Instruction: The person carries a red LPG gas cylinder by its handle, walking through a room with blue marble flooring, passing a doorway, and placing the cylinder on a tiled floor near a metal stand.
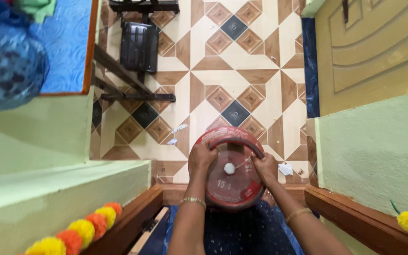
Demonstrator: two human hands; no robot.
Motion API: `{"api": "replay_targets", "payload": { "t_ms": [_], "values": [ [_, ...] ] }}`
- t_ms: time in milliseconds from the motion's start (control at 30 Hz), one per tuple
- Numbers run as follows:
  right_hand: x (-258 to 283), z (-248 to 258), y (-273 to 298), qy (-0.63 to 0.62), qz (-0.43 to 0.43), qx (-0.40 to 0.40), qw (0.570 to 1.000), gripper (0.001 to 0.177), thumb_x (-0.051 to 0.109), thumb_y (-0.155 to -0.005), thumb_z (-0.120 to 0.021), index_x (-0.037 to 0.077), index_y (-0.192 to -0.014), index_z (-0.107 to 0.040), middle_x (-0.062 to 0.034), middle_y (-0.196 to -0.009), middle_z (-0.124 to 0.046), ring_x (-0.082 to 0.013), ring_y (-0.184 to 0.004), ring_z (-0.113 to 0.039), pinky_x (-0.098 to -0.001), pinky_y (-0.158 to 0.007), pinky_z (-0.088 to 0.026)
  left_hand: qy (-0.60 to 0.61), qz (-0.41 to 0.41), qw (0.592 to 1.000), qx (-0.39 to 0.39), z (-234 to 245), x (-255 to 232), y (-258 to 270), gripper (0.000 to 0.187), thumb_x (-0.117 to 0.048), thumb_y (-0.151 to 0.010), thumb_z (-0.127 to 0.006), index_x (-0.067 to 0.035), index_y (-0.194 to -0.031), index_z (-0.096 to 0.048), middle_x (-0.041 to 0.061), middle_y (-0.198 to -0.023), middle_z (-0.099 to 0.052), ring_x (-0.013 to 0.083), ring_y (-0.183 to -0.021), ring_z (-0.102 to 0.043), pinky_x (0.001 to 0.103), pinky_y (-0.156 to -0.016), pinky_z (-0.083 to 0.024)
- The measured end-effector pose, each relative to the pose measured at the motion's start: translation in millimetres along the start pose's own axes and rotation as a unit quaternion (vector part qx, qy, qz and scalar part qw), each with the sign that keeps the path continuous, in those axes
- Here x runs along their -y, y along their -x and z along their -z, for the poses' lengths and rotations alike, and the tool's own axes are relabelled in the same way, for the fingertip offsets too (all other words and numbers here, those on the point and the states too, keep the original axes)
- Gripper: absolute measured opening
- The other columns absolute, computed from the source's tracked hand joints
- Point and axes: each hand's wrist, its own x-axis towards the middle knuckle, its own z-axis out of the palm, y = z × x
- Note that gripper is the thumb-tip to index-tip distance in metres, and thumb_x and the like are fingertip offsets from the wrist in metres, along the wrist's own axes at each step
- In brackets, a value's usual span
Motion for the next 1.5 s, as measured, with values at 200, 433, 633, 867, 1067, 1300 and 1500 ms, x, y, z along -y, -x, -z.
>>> {"api": "replay_targets", "payload": {
  "t_ms": [200,433,633,867,1067,1300,1500],
  "values": [
    [-6.2,-1.3,10.6,-0.035,-0.023,0.017,0.999,0.034,0.035,-0.083,-0.076,0.003,-0.094,-0.075,-0.0132,-0.071,-0.072,-0.0225,-0.067,-0.07,-0.0371,-0.066,-0.053,-0.021,0.01,1.0,0.016,7.7,-5.1,8.6,0.034,-0.035,-0.075,-0.071,-0.012,-0.098,-0.078,0.023,-0.088,-0.073,0.0416,-0.086,-0.072,0.051,-0.08,-0.056],
    [-59.3,-31.9,97.5,-0.182,0.014,-0.138,0.973,0.038,0.037,-0.107,-0.055,0.001,-0.094,-0.059,-0.007,-0.084,-0.059,-0.0186,-0.078,-0.055,-0.0353,-0.074,-0.046,-0.064,0.025,0.996,0.051,10.0,-6.9,9.4,0.03,-0.035,-0.076,-0.07,-0.01,-0.09,-0.077,0.025,-0.087,-0.072,0.0426,-0.086,-0.071,0.052,-0.08,-0.056],
    [-52.9,-51.8,85.8,-0.275,-0.068,-0.149,0.947,0.041,0.038,-0.11,-0.048,0.002,-0.093,-0.056,-0.0046,-0.077,-0.054,-0.0171,-0.073,-0.049,-0.0344,-0.067,-0.043,-0.005,0.04,0.997,0.064,26.3,-11.3,-10.9,0.034,-0.034,-0.073,-0.069,-0.015,-0.1,-0.079,0.022,-0.087,-0.073,0.0408,-0.087,-0.072,0.05,-0.08,-0.057],
    [36.7,-29.1,9.5,-0.154,0.034,-0.085,0.984,0.038,0.036,-0.104,-0.054,0.0,-0.107,-0.066,-0.0133,-0.085,-0.066,-0.0236,-0.079,-0.061,-0.0389,-0.073,-0.049,0.066,0.129,0.989,0.005,44.3,12.1,-53.4,0.035,-0.032,-0.073,-0.068,-0.012,-0.099,-0.079,0.018,-0.086,-0.076,0.0373,-0.087,-0.075,0.047,-0.083,-0.057],
    [110.7,-28.0,-47.6,-0.046,0.118,-0.018,0.992,0.045,0.043,-0.099,-0.059,0.003,-0.117,-0.069,-0.0234,-0.101,-0.073,-0.0375,-0.095,-0.071,-0.0438,-0.083,-0.053,0.11,0.171,0.969,-0.141,23.6,62.6,-56.9,0.039,-0.034,-0.075,-0.07,0.0,-0.093,-0.077,0.024,-0.088,-0.075,0.041,-0.087,-0.073,0.048,-0.085,-0.055],
    [141.5,-18.9,-95.0,0.031,0.169,0.088,0.981,0.051,0.048,-0.1,-0.06,0.001,-0.114,-0.069,-0.0254,-0.095,-0.073,-0.0363,-0.092,-0.073,-0.0444,-0.081,-0.054,0.162,0.248,0.926,-0.235,-29.0,75.2,-38.0,0.043,-0.034,-0.077,-0.071,0.003,-0.099,-0.075,0.025,-0.094,-0.074,0.0435,-0.09,-0.072,0.05,-0.087,-0.054],
    [108.2,19.6,-144.1,0.072,0.145,0.102,0.981,0.048,0.046,-0.099,-0.059,0.002,-0.113,-0.072,-0.0237,-0.089,-0.073,-0.0339,-0.083,-0.073,-0.045,-0.078,-0.055,0.196,0.273,0.908,-0.249,-74.0,10.1,-25.6,0.046,-0.035,-0.076,-0.071,0.0,-0.106,-0.073,0.026,-0.101,-0.073,0.0434,-0.097,-0.07,0.051,-0.088,-0.053]
  ]
}}
